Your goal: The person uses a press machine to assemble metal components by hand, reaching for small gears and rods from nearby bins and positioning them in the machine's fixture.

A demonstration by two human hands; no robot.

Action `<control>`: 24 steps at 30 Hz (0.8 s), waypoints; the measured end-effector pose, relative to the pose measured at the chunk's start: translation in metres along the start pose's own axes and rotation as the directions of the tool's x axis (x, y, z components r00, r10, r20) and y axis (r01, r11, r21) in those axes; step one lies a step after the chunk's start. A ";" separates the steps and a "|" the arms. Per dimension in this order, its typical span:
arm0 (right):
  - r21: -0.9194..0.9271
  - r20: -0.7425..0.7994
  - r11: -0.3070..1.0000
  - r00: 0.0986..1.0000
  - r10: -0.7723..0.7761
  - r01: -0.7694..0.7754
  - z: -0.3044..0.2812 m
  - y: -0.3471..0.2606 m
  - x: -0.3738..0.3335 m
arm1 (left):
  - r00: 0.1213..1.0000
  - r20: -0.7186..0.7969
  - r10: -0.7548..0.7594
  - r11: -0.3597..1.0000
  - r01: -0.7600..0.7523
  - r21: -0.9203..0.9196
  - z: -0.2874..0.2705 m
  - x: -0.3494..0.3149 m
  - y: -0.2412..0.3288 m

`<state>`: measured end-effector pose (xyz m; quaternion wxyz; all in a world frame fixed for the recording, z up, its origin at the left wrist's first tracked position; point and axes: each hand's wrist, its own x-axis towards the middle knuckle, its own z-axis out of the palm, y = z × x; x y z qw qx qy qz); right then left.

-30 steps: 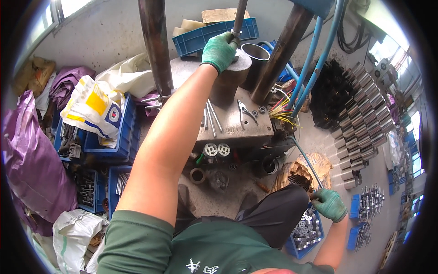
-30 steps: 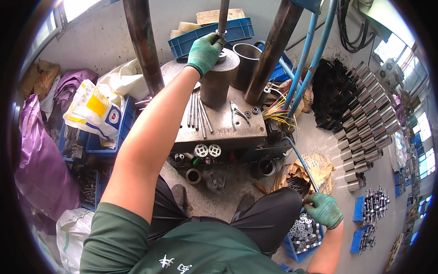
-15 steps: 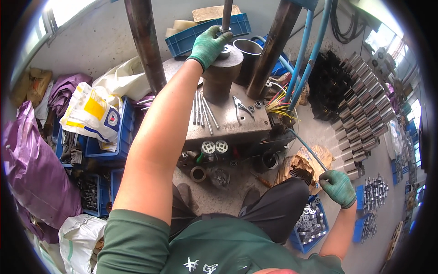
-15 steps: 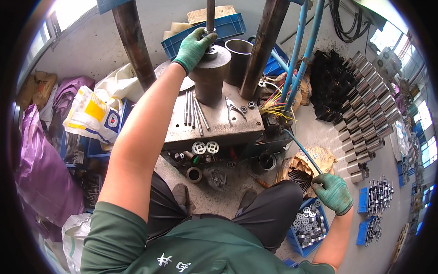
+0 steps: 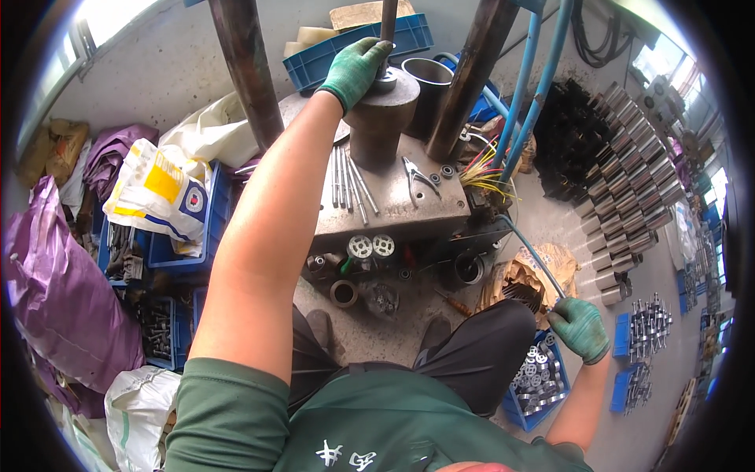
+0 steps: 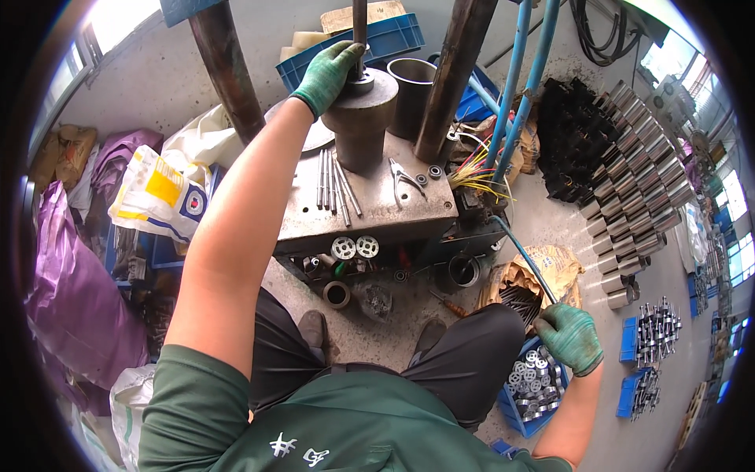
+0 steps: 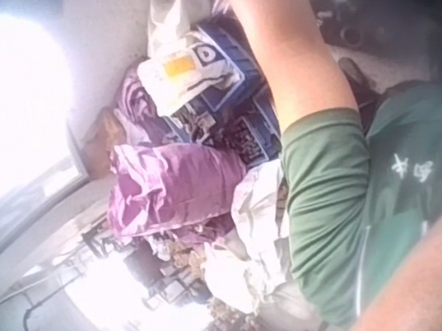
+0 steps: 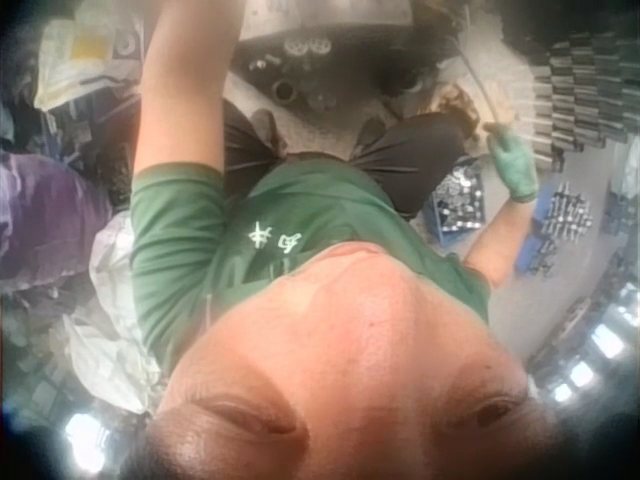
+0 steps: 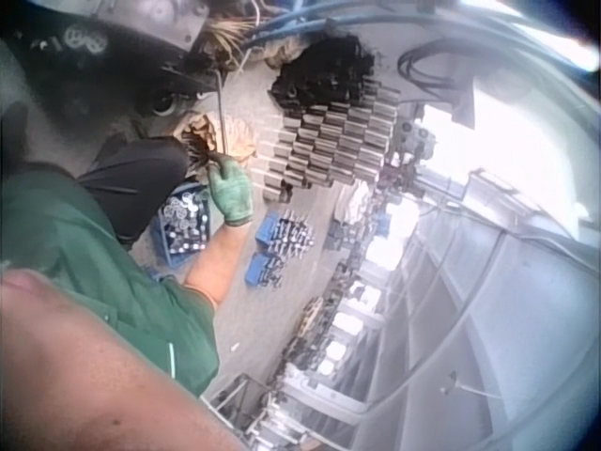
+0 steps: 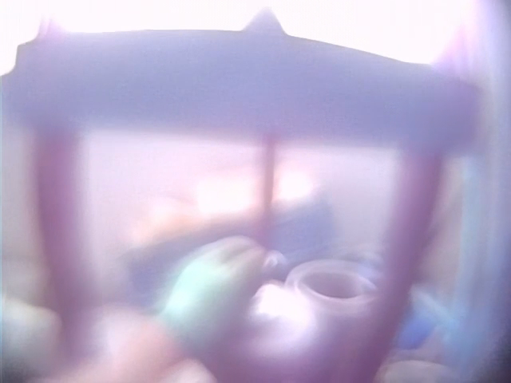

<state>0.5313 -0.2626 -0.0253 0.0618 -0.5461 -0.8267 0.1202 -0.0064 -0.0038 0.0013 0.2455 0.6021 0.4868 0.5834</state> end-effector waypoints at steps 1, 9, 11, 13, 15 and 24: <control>-0.054 0.025 0.996 0.997 -0.069 0.070 -0.003 0.002 0.000 | 1.000 0.006 -0.001 0.999 0.001 -0.035 0.002 -0.001 0.002; 0.104 -0.014 0.992 0.997 0.074 -0.072 -0.017 0.000 0.011 | 0.999 0.018 0.031 0.996 -0.029 -0.079 0.006 -0.007 0.005; 0.159 -0.059 0.986 0.996 0.062 -0.052 -0.017 -0.002 0.013 | 0.998 0.022 0.053 0.998 -0.053 -0.021 0.001 -0.002 0.000; -0.008 0.084 0.998 0.995 -0.057 0.058 -0.017 0.007 0.010 | 1.000 0.024 -0.019 0.989 0.023 -0.143 0.004 -0.005 0.003; -0.103 0.224 0.990 0.972 -0.069 0.094 -0.019 0.011 0.007 | 0.998 0.027 -0.053 0.975 0.057 -0.212 0.012 -0.010 0.011; 0.015 0.149 1.000 0.989 -0.015 0.013 -0.019 0.009 0.011 | 0.997 0.028 0.068 0.998 -0.068 -0.016 0.008 -0.004 -0.002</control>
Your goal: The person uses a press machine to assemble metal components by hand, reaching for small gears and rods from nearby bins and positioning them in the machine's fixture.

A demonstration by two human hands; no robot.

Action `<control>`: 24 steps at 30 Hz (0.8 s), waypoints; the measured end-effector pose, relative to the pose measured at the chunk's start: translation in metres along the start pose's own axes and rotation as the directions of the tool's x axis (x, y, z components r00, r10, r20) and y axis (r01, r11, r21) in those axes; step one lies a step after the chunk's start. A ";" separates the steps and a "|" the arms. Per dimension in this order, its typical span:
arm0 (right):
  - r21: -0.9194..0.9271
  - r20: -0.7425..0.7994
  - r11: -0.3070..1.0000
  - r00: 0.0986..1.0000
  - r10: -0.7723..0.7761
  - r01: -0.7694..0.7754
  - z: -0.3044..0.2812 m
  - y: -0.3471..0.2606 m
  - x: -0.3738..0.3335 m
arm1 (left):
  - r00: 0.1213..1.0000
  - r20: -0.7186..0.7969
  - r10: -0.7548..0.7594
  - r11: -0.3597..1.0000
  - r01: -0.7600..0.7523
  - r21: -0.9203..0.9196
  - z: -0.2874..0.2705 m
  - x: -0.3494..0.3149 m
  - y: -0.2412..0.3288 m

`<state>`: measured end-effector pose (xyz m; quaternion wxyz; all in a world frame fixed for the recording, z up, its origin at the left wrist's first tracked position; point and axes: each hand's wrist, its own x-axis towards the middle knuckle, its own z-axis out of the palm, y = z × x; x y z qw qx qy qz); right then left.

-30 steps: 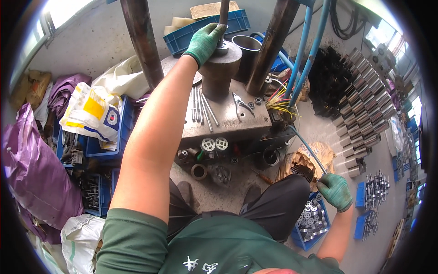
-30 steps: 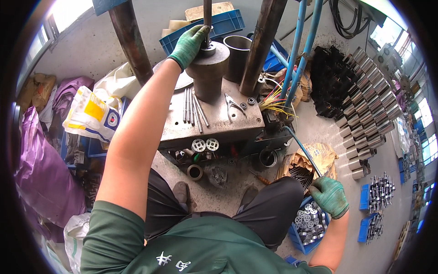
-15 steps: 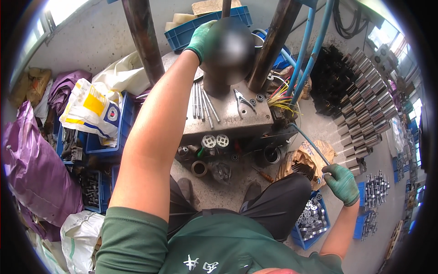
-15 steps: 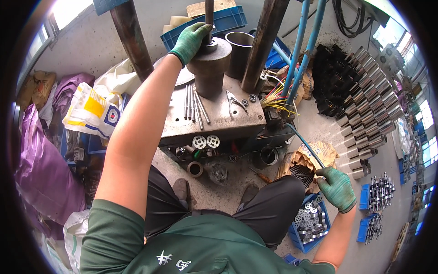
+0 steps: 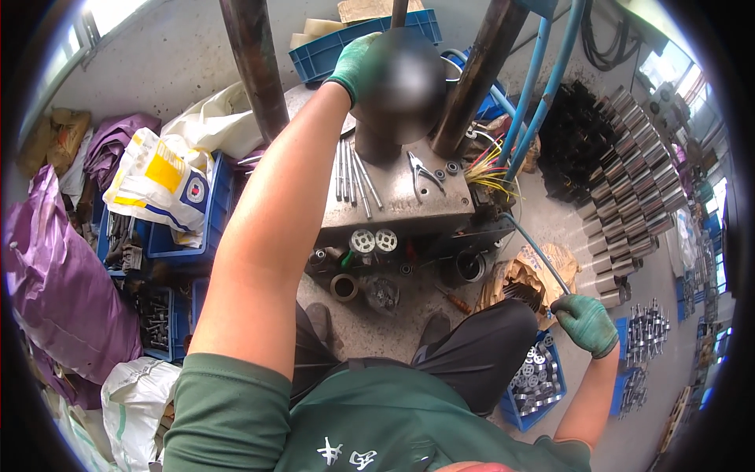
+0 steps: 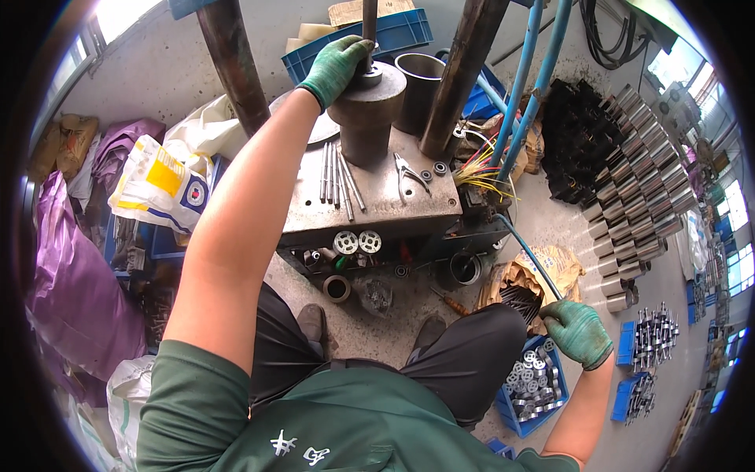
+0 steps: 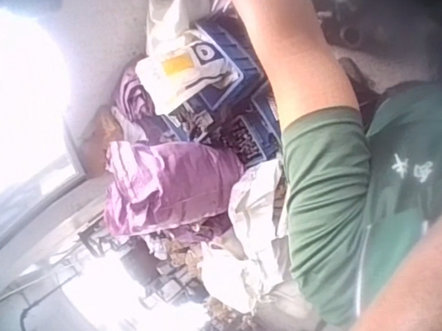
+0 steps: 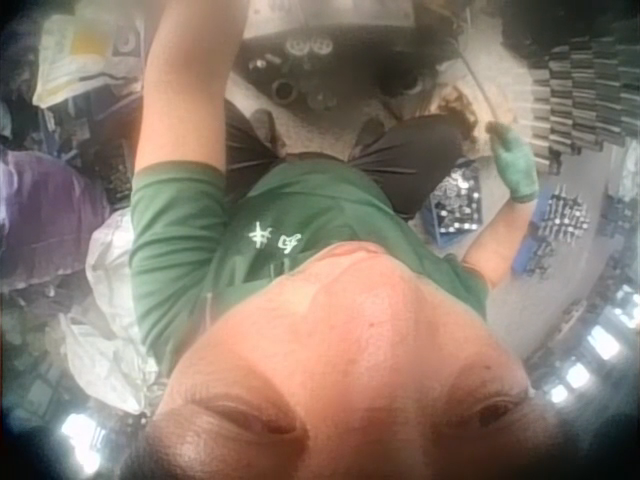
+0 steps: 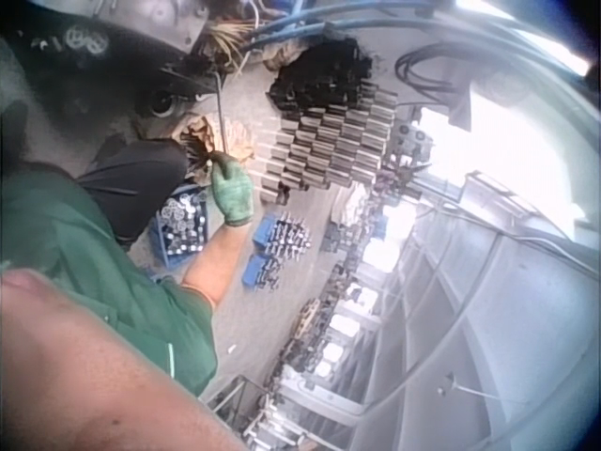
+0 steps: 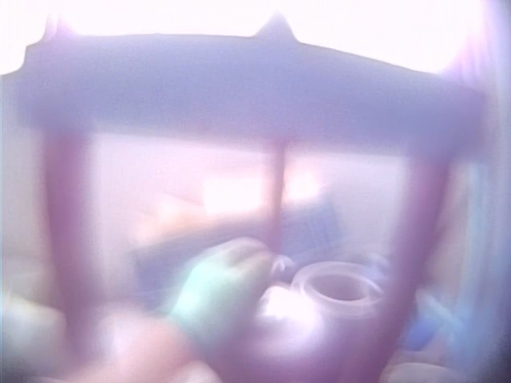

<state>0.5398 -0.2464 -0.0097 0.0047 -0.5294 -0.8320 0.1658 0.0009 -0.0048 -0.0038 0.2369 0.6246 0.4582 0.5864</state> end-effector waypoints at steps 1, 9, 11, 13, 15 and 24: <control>0.038 -0.044 0.999 0.999 0.027 -0.026 0.000 -0.005 0.000 | 0.999 0.002 0.047 0.996 -0.047 0.071 -0.001 0.002 -0.004; 0.082 -0.081 0.997 0.997 0.012 -0.005 0.000 -0.010 0.007 | 0.912 0.052 0.407 0.875 -0.405 0.265 -0.030 0.025 -0.057; 0.084 -0.087 0.995 0.994 0.061 -0.054 -0.001 -0.006 -0.004 | 0.977 0.034 0.210 0.970 -0.213 0.119 0.008 0.010 -0.029; -0.010 0.004 1.000 1.000 0.010 -0.010 -0.001 -0.008 -0.002 | 0.991 0.025 0.133 0.985 -0.135 0.108 0.002 0.005 -0.015; -0.012 0.045 0.999 0.999 -0.029 0.030 -0.003 -0.008 0.006 | 0.964 0.029 0.265 0.940 -0.265 0.217 -0.019 0.015 -0.037; 0.109 -0.278 0.994 0.961 0.005 0.026 -0.002 -0.001 0.012 | 0.813 0.076 0.578 0.757 -0.568 0.324 -0.031 0.037 -0.078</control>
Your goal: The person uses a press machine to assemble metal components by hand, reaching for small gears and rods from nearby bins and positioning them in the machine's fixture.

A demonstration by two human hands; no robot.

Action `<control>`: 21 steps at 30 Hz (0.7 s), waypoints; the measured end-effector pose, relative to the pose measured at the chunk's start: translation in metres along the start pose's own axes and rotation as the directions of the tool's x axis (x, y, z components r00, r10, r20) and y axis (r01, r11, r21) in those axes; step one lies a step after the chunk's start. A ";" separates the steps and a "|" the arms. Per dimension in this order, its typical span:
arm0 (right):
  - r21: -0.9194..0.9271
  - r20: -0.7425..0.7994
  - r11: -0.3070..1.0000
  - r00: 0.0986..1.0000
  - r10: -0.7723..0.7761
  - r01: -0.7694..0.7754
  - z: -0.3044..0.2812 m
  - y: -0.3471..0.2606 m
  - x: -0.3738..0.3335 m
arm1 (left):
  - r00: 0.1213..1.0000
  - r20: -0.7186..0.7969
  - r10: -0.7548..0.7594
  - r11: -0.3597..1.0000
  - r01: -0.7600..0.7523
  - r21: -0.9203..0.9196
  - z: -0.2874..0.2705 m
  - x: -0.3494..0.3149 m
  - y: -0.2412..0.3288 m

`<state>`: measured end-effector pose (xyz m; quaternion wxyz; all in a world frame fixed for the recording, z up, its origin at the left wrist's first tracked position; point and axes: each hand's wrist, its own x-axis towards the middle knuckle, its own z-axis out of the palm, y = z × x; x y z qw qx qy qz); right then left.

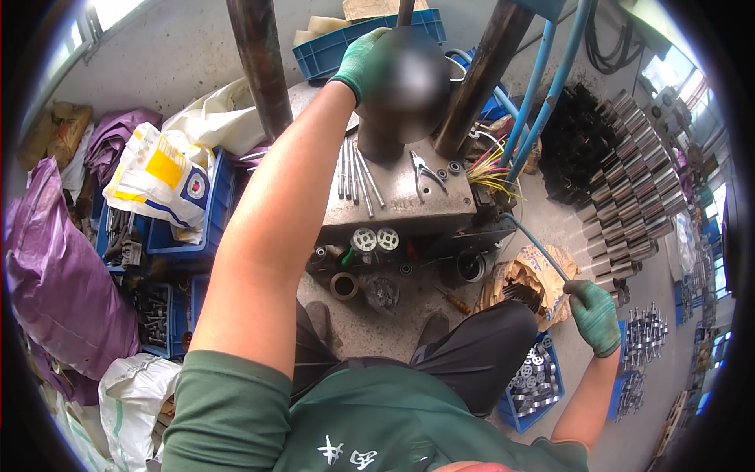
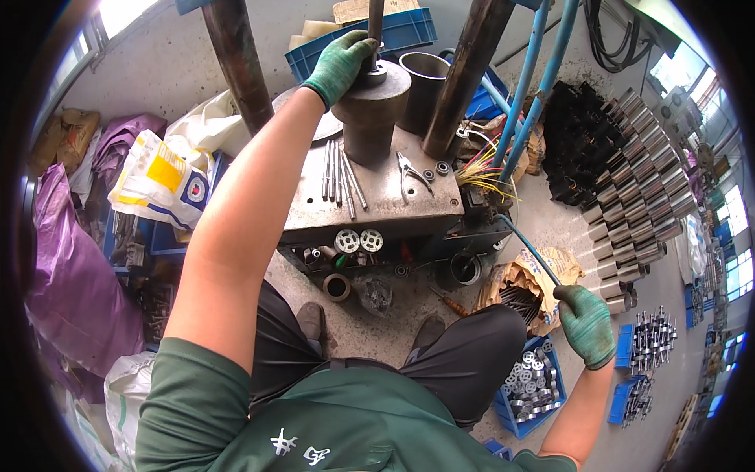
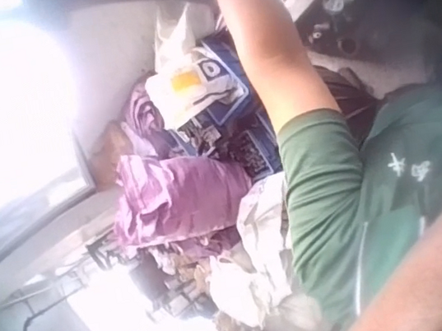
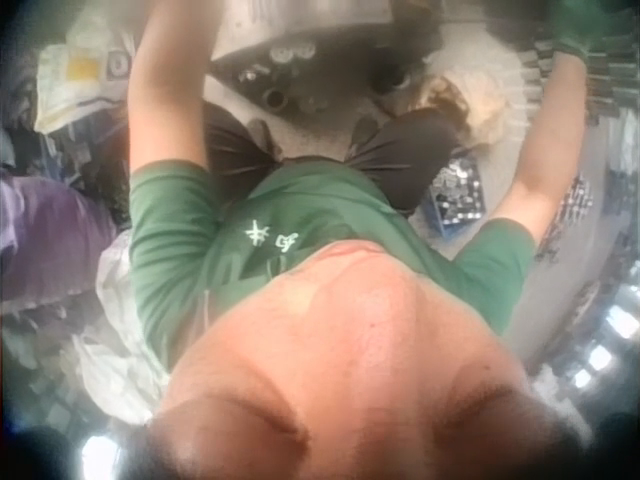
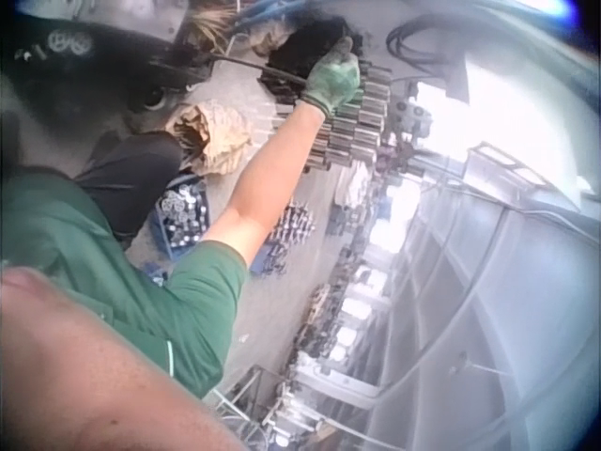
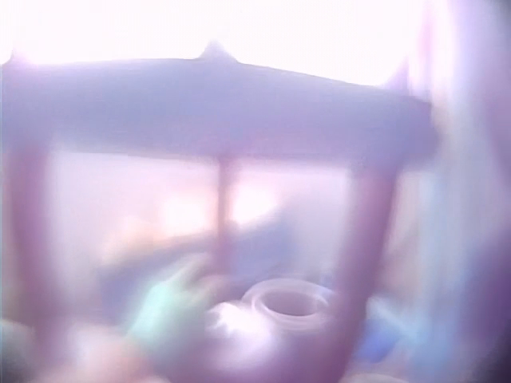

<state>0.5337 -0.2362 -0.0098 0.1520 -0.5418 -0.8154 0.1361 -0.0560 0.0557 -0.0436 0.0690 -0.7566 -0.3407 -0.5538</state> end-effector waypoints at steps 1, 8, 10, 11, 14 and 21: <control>-0.060 -0.051 0.997 0.998 -0.046 0.043 -0.004 0.007 0.004 | 0.999 0.002 -0.042 0.999 0.042 -0.021 0.005 0.001 0.002; -0.226 -0.590 0.967 0.773 -0.234 0.120 -0.057 -0.001 0.115 | 0.802 0.077 -0.592 0.758 0.587 -0.284 0.003 0.017 0.078; -0.285 -0.626 0.954 0.735 -0.259 0.094 -0.071 -0.001 0.155 | 0.786 0.094 -0.611 0.738 0.608 -0.293 0.000 0.017 0.085; -0.303 -0.629 0.951 0.735 -0.252 0.067 -0.077 0.000 0.173 | 0.791 0.086 -0.605 0.749 0.602 -0.277 -0.001 0.017 0.085; -0.341 -0.616 0.939 0.767 -0.181 -0.052 -0.092 0.012 0.208 | 0.808 0.088 -0.583 0.783 0.587 -0.204 0.005 0.019 0.089; -0.320 -0.577 0.931 0.815 -0.044 -0.177 -0.093 -0.005 0.226 | 0.799 0.057 -0.598 0.761 0.589 -0.273 -0.001 0.014 0.077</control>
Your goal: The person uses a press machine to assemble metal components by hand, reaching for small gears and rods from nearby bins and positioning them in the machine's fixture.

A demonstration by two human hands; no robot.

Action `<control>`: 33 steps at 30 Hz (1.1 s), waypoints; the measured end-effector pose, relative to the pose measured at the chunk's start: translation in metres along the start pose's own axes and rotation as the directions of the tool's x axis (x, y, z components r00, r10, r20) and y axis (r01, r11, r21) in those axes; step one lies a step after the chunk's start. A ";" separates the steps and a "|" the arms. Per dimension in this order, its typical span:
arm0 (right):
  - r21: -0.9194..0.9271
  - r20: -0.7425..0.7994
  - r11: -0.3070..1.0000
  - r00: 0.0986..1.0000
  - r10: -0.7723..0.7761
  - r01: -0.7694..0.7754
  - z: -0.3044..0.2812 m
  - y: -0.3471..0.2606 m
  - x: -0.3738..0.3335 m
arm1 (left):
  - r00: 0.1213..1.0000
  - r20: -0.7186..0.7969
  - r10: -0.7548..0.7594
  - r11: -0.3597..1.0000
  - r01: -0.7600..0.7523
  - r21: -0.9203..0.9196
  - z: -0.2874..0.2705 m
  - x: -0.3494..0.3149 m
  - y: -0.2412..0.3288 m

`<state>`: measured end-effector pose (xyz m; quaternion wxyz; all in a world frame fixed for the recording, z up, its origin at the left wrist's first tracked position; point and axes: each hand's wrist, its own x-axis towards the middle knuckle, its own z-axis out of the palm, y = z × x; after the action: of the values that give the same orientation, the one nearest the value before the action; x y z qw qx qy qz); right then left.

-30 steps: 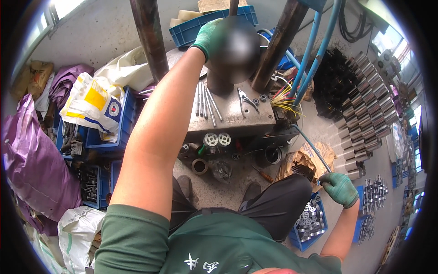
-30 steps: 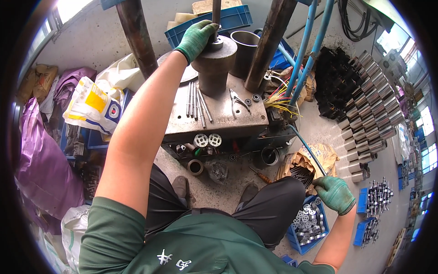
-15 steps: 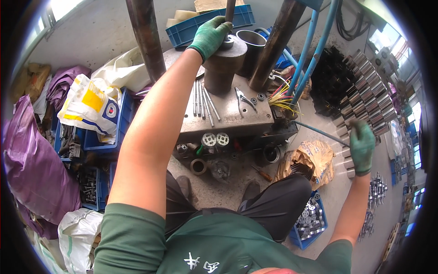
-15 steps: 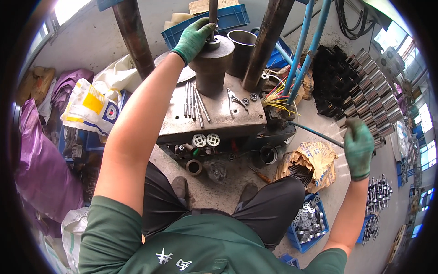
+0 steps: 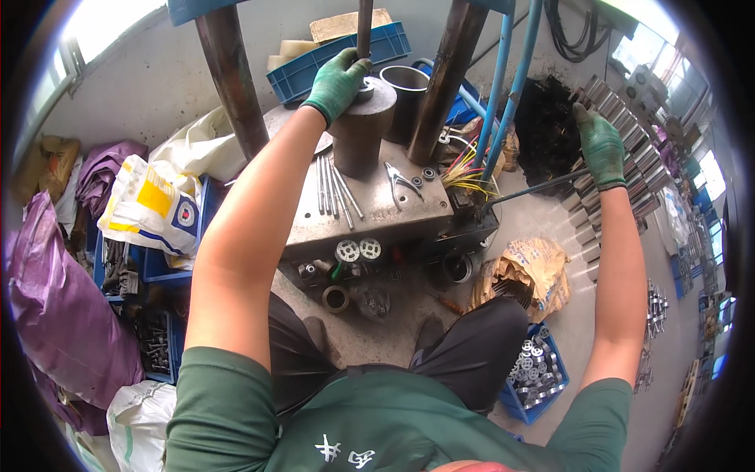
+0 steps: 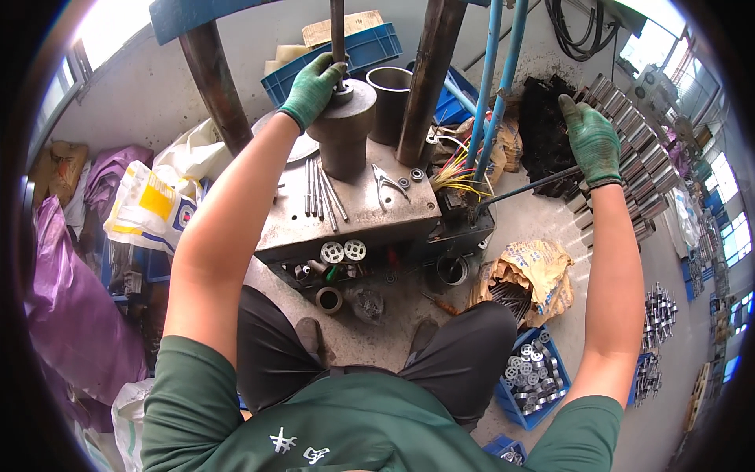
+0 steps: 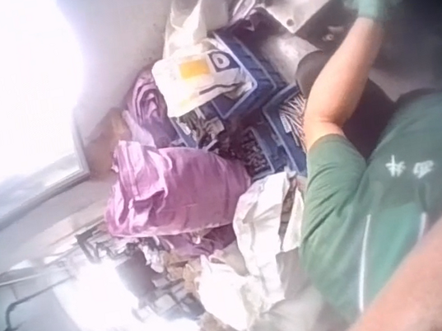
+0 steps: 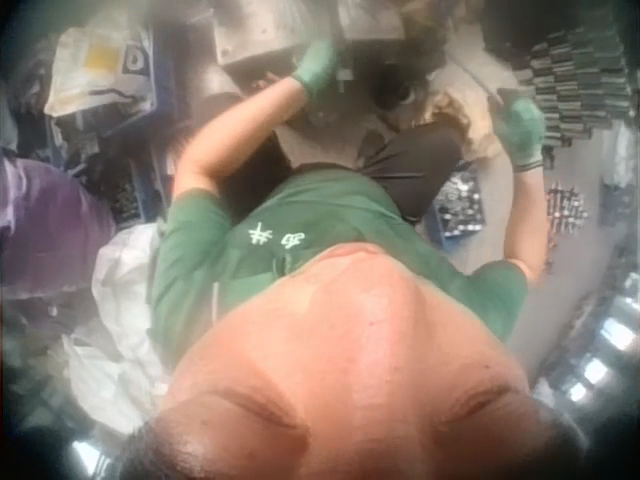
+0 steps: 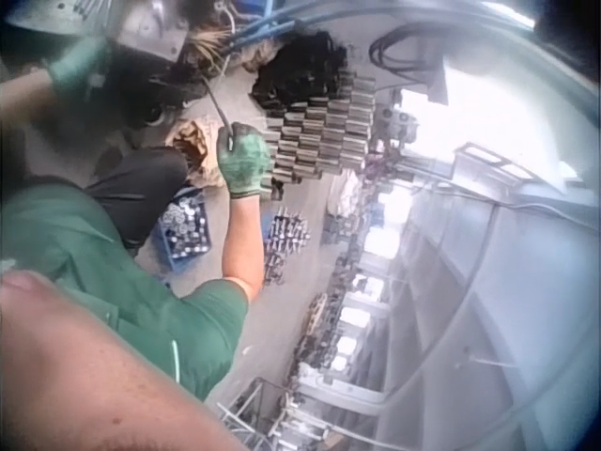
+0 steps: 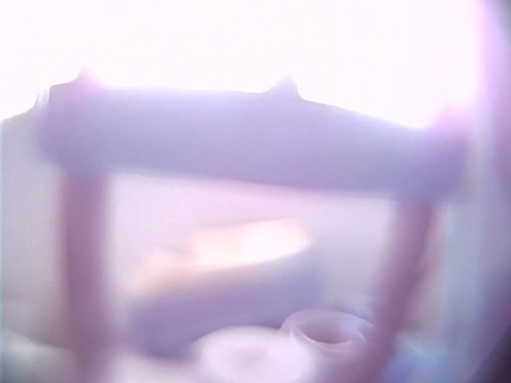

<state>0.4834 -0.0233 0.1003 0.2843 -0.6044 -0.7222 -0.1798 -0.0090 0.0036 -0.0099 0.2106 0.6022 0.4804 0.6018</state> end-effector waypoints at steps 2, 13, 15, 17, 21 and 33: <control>-0.037 -0.005 0.999 1.000 -0.030 0.030 -0.003 0.004 -0.007 | 0.998 -0.021 -0.053 0.995 0.051 -0.080 0.008 -0.004 0.012; 0.172 0.068 0.981 0.992 -0.105 0.092 -0.041 -0.014 -0.083 | 0.994 -0.031 0.107 0.964 -0.112 -0.243 0.054 -0.189 0.057; 0.141 -0.059 0.946 0.956 -0.287 0.293 -0.043 0.001 -0.123 | 0.974 0.092 -0.207 0.905 0.226 -0.362 0.067 -0.230 0.059; 0.111 0.023 0.917 0.921 -0.388 0.384 -0.061 -0.010 -0.164 | 0.849 0.230 -0.476 0.733 0.528 -0.430 0.075 -0.261 0.050; 0.116 0.112 0.814 0.807 -0.580 0.569 -0.070 -0.044 -0.208 | 0.505 0.367 -0.781 0.247 0.790 -0.561 0.088 -0.294 0.004; 0.706 0.232 0.702 0.909 -0.346 0.087 0.113 -0.122 -0.211 | 0.255 0.447 -0.858 -0.008 0.862 -0.506 0.101 -0.288 -0.031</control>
<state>0.3648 -0.1423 -0.1094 0.3303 -0.3885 -0.8423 0.1745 0.1285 -0.1894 -0.2047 0.7354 0.0566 0.4874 0.4673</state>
